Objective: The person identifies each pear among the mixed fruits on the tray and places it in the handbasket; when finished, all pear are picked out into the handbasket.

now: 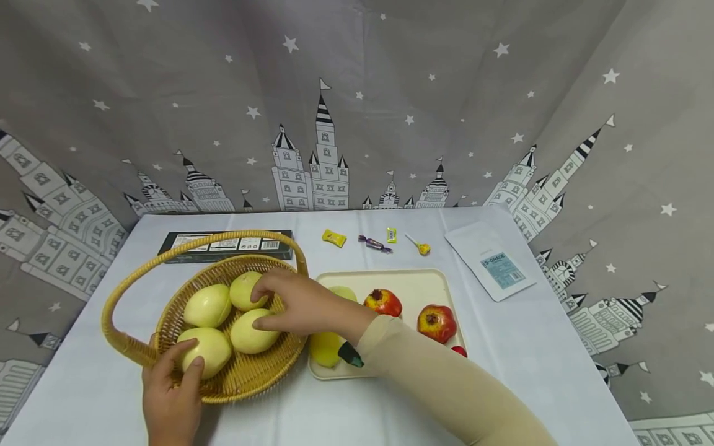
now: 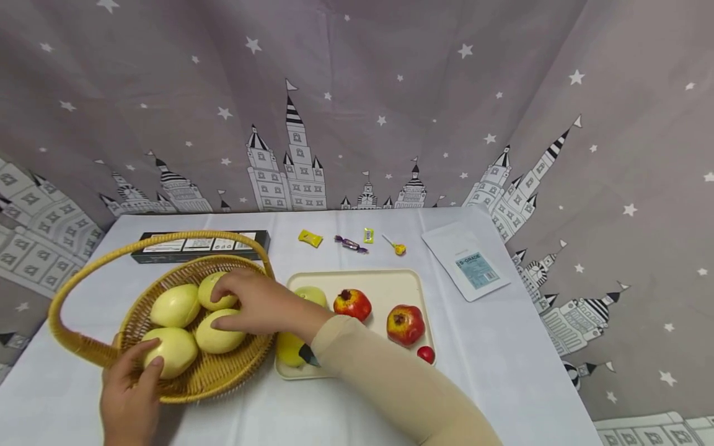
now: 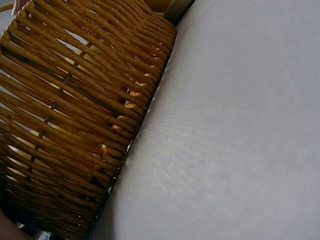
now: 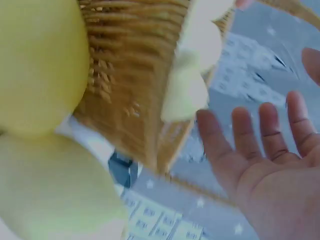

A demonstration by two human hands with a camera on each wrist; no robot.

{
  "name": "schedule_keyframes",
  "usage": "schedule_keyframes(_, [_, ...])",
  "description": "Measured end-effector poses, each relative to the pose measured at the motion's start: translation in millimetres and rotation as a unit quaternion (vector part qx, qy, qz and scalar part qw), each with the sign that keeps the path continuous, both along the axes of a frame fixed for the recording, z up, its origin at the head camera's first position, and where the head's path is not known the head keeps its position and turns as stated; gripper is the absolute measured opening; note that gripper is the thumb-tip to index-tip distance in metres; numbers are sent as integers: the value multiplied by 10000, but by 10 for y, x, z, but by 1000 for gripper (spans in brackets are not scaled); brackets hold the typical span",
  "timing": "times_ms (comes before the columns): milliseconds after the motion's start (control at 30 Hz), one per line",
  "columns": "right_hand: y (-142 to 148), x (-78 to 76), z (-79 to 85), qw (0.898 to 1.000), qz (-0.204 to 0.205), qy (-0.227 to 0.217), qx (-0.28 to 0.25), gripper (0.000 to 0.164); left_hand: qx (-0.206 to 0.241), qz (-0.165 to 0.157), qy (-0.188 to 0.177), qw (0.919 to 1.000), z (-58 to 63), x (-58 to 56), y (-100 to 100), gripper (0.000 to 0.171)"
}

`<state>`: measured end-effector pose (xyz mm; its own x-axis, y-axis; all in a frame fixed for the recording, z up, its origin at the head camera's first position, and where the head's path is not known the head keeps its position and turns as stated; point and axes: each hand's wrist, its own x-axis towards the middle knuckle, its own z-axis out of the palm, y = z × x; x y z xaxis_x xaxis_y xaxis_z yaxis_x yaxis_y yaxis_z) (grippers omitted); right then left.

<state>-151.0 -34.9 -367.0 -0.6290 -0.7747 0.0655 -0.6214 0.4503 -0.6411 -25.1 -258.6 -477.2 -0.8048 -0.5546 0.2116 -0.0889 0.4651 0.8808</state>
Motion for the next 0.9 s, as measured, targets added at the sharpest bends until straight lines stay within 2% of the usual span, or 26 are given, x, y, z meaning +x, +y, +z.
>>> schedule_keyframes(133, [333,-16,8,9945,-242,-433,-924,26,98,-39,23,9999,6,5,0,28])
schedule_keyframes(267, [612,-30,-129,9754,-810,-1017,-1778,22,123,-48,21,9999,4,4,1,28])
schedule_keyframes(367, [757,-41,-275,9613,-1258,-1181,-2149,26,109,-63,49,9999,-8,4,-8,29])
schedule_keyframes(467, [822,-53,-425,9579,-1590,-1048,-2149,34,129,-53,51,9999,-19,4,-21,29])
schedule_keyframes(633, [837,-35,-653,9635,-2016,-663,-1632,49,232,-62,70,9997,-24,6,-13,29])
schedule_keyframes(900, [808,32,-815,9667,-2246,-350,-1177,54,184,-103,184,9996,-32,-10,8,28])
